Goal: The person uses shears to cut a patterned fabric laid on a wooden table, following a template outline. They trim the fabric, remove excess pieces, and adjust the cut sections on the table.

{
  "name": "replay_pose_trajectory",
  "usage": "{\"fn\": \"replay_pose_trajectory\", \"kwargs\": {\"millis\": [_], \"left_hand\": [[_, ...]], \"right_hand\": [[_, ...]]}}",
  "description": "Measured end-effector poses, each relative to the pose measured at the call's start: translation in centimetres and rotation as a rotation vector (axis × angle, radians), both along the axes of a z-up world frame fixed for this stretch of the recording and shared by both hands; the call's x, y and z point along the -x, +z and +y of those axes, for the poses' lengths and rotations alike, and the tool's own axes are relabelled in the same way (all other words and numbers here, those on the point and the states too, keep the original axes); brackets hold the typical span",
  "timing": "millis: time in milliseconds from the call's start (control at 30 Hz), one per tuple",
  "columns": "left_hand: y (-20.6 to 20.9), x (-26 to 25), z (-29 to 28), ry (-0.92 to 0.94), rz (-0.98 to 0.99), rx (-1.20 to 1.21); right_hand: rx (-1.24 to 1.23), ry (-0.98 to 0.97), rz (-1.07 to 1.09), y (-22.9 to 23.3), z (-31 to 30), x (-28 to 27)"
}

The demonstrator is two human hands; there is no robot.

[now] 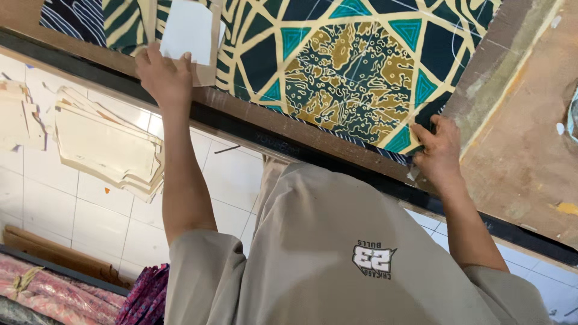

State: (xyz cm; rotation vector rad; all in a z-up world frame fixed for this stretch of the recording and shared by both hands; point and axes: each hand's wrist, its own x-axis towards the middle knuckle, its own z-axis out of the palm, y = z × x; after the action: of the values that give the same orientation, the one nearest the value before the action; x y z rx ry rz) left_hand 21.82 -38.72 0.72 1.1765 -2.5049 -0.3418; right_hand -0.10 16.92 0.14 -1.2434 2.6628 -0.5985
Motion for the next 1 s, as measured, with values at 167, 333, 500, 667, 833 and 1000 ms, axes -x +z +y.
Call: {"fn": "replay_pose_trajectory", "kwargs": {"millis": [167,333,500,667,833,1000], "left_hand": [[-0.4,0.7,-4.7,-0.057,-0.123,-0.066],[-0.8,-0.2,-6.4,-0.126,-0.055,-0.178],[-1.1,-0.1,-7.7,-0.150,-0.001,-0.273],[-1.1,-1.1,-8.6,-0.260,0.073,-0.291],[-0.6,-1.4,-9.6,-0.306,0.080,-0.351],[0.7,-2.0,-10.1,-0.296,0.173,-0.525]], "right_hand": [[0.068,-0.186,0.024,3.3,-2.0,-1.6],[0.661,-0.436,-0.640,6.1,-11.9,-5.3],[0.792,-0.497,-1.558,2.4,-33.4,-7.8],[0.622,-0.682,-1.565,2.1,-44.6,-8.5],[0.499,-0.715,-1.428,2.2,-48.3,-8.6],[0.486,-0.512,-1.248,1.9,-51.2,-9.2]]}}
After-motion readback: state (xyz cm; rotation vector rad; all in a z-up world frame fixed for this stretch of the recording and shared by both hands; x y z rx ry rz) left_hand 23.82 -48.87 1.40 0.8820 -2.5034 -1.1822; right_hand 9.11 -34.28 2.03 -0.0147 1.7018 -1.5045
